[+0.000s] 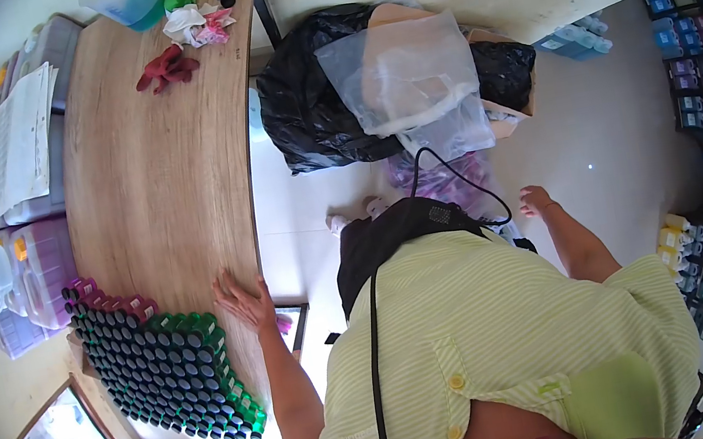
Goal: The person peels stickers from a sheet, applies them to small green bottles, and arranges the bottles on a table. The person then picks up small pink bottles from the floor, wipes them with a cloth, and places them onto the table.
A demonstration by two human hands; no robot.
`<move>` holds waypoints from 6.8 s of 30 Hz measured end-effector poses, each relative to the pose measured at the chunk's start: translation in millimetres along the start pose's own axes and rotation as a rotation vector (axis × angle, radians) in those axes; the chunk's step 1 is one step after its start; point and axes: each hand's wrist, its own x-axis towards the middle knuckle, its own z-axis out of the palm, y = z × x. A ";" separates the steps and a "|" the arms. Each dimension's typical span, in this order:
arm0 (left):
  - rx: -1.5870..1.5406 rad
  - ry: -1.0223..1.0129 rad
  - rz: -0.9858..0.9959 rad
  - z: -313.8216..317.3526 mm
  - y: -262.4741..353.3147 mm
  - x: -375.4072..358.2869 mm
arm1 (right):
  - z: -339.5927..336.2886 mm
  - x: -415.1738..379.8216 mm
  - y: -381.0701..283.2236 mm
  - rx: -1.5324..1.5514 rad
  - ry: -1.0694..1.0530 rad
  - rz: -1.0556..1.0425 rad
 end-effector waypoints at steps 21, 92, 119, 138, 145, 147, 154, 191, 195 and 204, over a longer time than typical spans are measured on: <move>0.004 0.045 0.057 4.2 -4.6 -4.0 | 133.4 -111.5 122.3 0.181 -0.032 0.024; 0.377 -0.078 0.252 67.7 118.0 179.7 | 233.9 518.4 17.0 -0.044 0.398 -0.075; 0.211 -0.088 0.008 74.9 133.4 171.8 | 244.9 522.8 10.1 0.492 0.340 -0.048; 0.495 -0.069 0.288 65.0 117.3 176.1 | 228.1 486.2 6.1 1.005 0.118 -0.159; 0.423 -0.056 0.414 70.7 114.9 181.1 | 207.6 405.7 57.9 1.256 0.058 -0.217; 0.454 -0.056 0.426 67.1 110.5 181.7 | 211.9 389.1 66.5 1.271 0.076 -0.168; 0.389 0.019 0.740 101.3 132.5 151.5 | 229.7 320.2 51.8 1.283 -0.018 -0.016; 0.693 -0.163 -0.138 75.1 160.9 114.3 | 255.7 511.3 51.7 0.213 0.401 -0.083; 0.741 -0.306 -0.118 71.8 150.9 129.2 | 261.0 509.2 51.1 0.220 0.375 -0.069; 0.811 -0.392 -0.066 56.6 104.8 147.6 | 273.7 526.2 46.5 0.239 0.328 -0.047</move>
